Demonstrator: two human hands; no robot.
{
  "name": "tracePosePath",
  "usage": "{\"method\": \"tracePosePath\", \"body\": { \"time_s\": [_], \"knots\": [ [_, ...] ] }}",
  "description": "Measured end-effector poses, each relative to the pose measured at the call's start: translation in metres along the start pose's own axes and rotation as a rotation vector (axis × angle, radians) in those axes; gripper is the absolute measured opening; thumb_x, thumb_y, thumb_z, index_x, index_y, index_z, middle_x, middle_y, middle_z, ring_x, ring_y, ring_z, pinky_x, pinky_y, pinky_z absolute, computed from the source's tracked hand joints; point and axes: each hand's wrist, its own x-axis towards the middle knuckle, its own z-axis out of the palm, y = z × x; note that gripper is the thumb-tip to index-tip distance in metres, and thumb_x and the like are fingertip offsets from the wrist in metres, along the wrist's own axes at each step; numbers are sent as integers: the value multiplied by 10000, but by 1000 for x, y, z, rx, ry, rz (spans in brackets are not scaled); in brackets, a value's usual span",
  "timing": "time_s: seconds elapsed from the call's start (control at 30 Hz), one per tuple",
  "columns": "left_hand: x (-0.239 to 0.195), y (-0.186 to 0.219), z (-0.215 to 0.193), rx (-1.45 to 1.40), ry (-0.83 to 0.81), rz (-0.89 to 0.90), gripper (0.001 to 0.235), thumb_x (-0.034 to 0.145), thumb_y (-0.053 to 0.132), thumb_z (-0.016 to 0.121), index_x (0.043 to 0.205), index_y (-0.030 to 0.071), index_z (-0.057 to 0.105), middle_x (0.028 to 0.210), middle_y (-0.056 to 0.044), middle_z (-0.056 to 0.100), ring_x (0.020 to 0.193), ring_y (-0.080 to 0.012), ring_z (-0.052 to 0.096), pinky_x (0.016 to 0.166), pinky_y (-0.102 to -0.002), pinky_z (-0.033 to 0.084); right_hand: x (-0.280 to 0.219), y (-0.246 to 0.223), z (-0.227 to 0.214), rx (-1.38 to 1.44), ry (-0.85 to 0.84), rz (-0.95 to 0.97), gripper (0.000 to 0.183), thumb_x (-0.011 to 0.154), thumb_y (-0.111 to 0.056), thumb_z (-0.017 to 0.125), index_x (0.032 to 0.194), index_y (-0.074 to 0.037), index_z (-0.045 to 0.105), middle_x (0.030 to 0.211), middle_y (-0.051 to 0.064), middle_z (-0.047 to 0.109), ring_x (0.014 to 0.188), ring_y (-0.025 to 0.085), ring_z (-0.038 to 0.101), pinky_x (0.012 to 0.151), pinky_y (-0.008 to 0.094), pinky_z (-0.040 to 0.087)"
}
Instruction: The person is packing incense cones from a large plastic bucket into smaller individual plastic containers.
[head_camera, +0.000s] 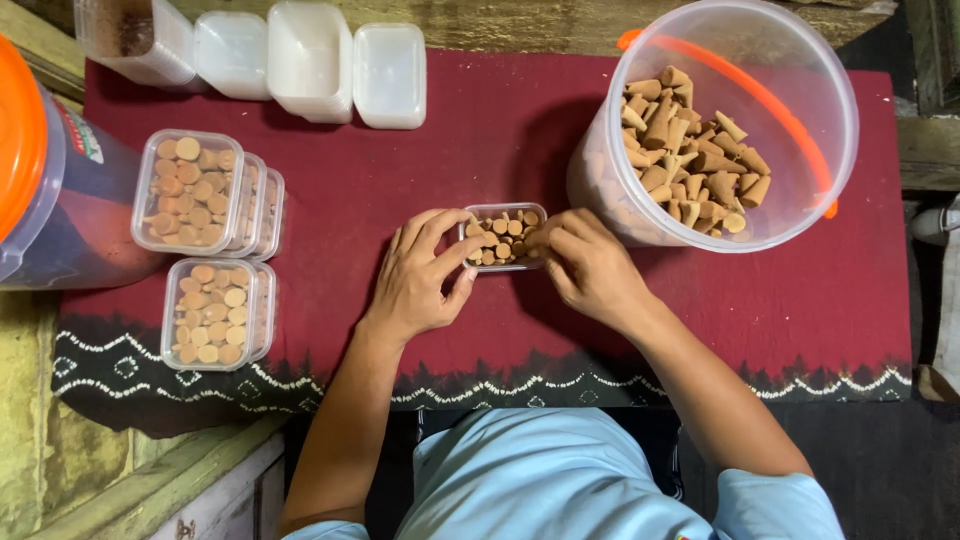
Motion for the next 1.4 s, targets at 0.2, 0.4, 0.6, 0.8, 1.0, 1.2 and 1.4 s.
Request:
{"method": "tracePosePath", "body": {
  "time_s": [0.2, 0.4, 0.6, 0.8, 1.0, 1.2, 1.4],
  "knots": [
    [-3, -2, 7, 159, -9, -50, 343, 989, 357, 509, 1232, 194, 689, 1310, -87, 586, 1259, -323, 547, 961, -454, 442, -17, 14, 12, -73, 30, 13, 66, 931, -54, 660, 962, -100, 696, 1001, 98, 647, 941, 335, 645, 823, 427, 546],
    [-5, -3, 10, 191, 9, -11, 315, 981, 305, 516, 1207, 191, 703, 1241, -76, 607, 1231, -302, 577, 948, -432, 456, -1, 11, 16, -72, 79, -86, 51, 930, -69, 664, 969, -98, 680, 992, 97, 628, 925, 348, 642, 776, 420, 550],
    [-5, -3, 9, 162, 10, -5, 280, 975, 290, 541, 1165, 183, 716, 1222, -64, 615, 1220, -292, 587, 933, -421, 465, 12, 11, 19, -112, 60, -87, 117, 896, -63, 698, 1008, -97, 686, 1009, 101, 619, 920, 356, 640, 739, 440, 555],
    [-6, -5, 9, 132, 44, 12, 237, 954, 245, 557, 1115, 178, 718, 1190, -60, 607, 1199, -289, 595, 929, -420, 470, 18, 16, 33, -155, 5, -71, 133, 905, -125, 692, 1038, -134, 687, 1056, 86, 590, 979, 370, 625, 691, 483, 526],
    [-7, -6, 7, 101, 26, -2, 223, 931, 237, 585, 1097, 175, 721, 1173, -65, 604, 1182, -299, 597, 918, -438, 479, 19, 15, 37, -224, -40, -50, 142, 923, -253, 719, 1018, -148, 701, 1074, 69, 582, 1015, 338, 608, 707, 457, 508],
    [-4, -4, 5, 94, 28, -20, 209, 943, 233, 571, 1076, 167, 719, 1157, -64, 604, 1162, -298, 601, 879, -425, 477, 20, 9, 44, -341, -130, 25, 265, 858, -337, 750, 1019, -136, 689, 1125, 69, 583, 1095, 325, 576, 738, 446, 481],
    [-5, -5, 6, 83, 17, -35, 210, 951, 236, 573, 1084, 163, 718, 1150, -61, 601, 1157, -297, 598, 867, -416, 479, 31, -8, 41, -372, -91, 30, 168, 859, -274, 749, 906, -125, 687, 1076, 67, 596, 1040, 316, 577, 681, 433, 463]
  ]
}}
